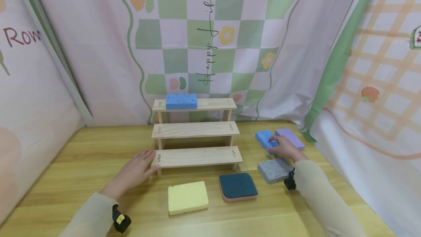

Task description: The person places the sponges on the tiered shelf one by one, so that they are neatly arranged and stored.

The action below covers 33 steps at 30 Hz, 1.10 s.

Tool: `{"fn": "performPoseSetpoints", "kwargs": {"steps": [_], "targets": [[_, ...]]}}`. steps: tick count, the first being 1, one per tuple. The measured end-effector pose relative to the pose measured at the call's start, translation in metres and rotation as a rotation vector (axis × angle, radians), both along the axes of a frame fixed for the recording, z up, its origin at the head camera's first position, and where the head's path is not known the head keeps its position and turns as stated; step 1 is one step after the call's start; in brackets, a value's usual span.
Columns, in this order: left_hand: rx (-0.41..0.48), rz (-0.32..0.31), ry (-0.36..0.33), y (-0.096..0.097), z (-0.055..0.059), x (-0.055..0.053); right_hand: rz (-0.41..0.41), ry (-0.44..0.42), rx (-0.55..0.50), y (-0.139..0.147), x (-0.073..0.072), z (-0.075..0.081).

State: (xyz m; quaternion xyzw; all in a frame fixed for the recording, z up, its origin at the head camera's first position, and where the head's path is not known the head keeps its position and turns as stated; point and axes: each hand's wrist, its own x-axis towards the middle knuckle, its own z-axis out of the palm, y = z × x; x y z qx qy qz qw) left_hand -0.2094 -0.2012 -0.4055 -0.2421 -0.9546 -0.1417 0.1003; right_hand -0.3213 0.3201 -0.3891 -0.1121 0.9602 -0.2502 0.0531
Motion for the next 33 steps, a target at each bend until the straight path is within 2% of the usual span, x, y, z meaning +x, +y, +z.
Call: {"fn": "performPoseSetpoints", "kwargs": {"steps": [14,22,33], "targets": [[0.006,-0.009,0.009,0.0005,0.0009,0.0005,0.019,-0.016,0.055,-0.0007,-0.0025,0.0016],[0.008,-0.004,0.0,-0.0001,0.0003,-0.0004,0.016,-0.025,0.027,0.0015,-0.0042,-0.0011],[0.008,0.0,-0.012,0.0,0.0005,0.0,0.071,0.046,0.001,0.0044,-0.0014,-0.0062]]}}
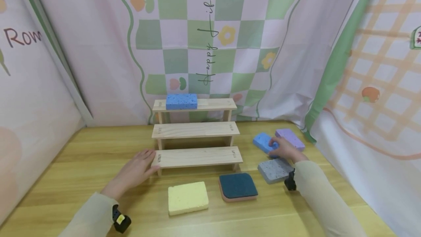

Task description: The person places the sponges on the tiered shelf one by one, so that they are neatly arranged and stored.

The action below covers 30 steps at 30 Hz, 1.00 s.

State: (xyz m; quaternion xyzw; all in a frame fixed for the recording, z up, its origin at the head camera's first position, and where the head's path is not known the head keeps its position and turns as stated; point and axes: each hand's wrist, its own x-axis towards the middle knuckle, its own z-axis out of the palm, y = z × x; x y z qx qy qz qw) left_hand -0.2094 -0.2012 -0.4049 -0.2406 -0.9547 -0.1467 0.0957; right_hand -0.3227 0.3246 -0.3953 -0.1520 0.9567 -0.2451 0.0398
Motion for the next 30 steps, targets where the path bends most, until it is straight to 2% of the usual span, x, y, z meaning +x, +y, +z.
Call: {"fn": "performPoseSetpoints", "kwargs": {"steps": [8,18,22,28,30], "targets": [[0.003,0.004,0.004,-0.001,-0.002,0.0,-0.007,0.019,-0.007,0.001,0.001,-0.001],[0.009,-0.003,0.016,-0.001,-0.002,0.0,-0.017,0.038,-0.005,0.005,0.004,0.005],[0.004,0.0,0.018,-0.001,-0.003,-0.001,-0.015,0.083,-0.016,0.007,0.007,0.011],[0.001,0.006,0.017,-0.001,-0.003,-0.001,-0.003,0.21,-0.017,0.009,0.008,0.023],[0.001,0.007,0.02,-0.001,-0.003,-0.001,0.002,0.191,-0.045,0.008,0.008,0.028]]}}
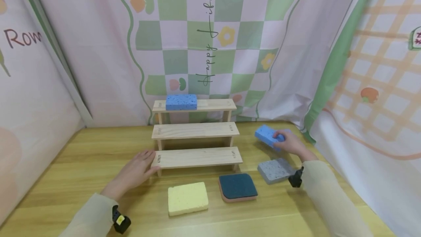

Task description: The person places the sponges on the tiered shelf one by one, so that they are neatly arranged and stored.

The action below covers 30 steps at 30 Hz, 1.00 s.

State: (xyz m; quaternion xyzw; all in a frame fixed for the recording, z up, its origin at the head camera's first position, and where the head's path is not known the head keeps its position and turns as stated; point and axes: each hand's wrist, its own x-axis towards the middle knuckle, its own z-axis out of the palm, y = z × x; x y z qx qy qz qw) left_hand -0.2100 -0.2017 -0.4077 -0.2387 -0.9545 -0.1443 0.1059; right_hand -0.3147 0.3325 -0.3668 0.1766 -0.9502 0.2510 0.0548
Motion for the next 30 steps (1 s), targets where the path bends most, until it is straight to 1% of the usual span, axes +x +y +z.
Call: {"fn": "performPoseSetpoints", "kwargs": {"steps": [3,5,6,10,11,13,16,20,23,26,30], "targets": [[-0.001,0.0,0.003,0.0,0.001,0.0,-0.011,-0.065,-0.039,-0.002,0.001,0.008],[-0.004,0.0,0.005,0.0,0.001,0.0,-0.02,-0.076,-0.034,-0.004,0.002,0.014],[-0.005,0.0,0.003,0.0,0.001,0.0,-0.025,-0.071,-0.028,-0.005,0.002,0.017],[-0.01,0.0,-0.003,0.0,0.001,0.0,-0.004,0.019,0.015,-0.01,0.005,0.027],[-0.012,-0.001,-0.004,0.0,0.001,0.0,-0.003,0.027,0.014,-0.012,0.005,0.029],[-0.013,-0.001,-0.004,0.0,0.001,0.0,-0.004,0.036,0.015,-0.015,0.006,0.033],[-0.018,-0.002,-0.001,0.0,0.001,0.0,-0.006,0.026,0.0,-0.019,0.007,0.04],[-0.023,-0.001,-0.002,0.0,0.0,0.0,0.007,0.014,-0.038,-0.024,0.009,0.051],[-0.024,0.0,-0.003,0.001,0.0,0.0,0.017,0.024,-0.056,-0.028,0.009,0.059],[-0.024,0.001,0.0,0.001,0.001,0.0,0.024,0.053,-0.05,-0.031,0.009,0.066],[-0.024,-0.002,0.007,0.001,0.001,0.0,0.037,0.064,-0.059,-0.037,0.007,0.075]]}}
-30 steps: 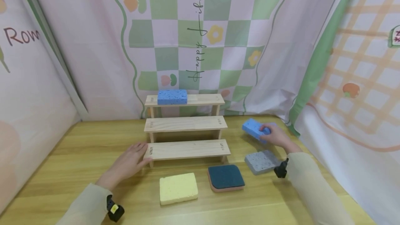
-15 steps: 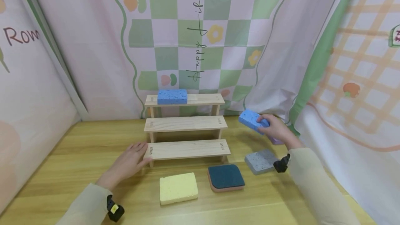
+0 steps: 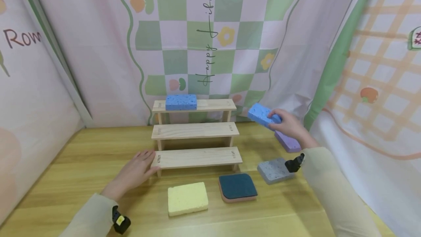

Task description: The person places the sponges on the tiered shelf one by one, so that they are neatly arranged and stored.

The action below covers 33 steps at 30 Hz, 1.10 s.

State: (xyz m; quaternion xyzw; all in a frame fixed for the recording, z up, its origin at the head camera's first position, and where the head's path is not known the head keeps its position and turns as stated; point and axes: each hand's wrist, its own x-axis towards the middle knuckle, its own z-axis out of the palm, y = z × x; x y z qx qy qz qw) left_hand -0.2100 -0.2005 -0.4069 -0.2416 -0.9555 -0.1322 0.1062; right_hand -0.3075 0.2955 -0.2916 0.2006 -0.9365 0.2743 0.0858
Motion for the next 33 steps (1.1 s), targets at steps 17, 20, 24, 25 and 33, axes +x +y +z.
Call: {"fn": "performPoseSetpoints", "kwargs": {"steps": [17,20,24,25,33], "targets": [[0.003,-0.003,0.011,-0.002,-0.001,0.001,0.039,0.001,-0.014,-0.037,-0.009,0.023],[0.003,-0.005,0.019,-0.002,-0.001,0.0,0.061,0.016,-0.026,-0.045,-0.012,0.026],[0.013,-0.009,0.024,-0.001,0.0,-0.001,0.081,0.05,-0.027,-0.054,-0.017,0.028],[0.017,-0.007,0.025,-0.001,0.0,-0.001,0.087,0.062,-0.023,-0.056,-0.018,0.028],[0.01,-0.001,0.004,-0.001,0.001,0.0,0.123,0.086,-0.008,-0.073,-0.026,0.027]]}}
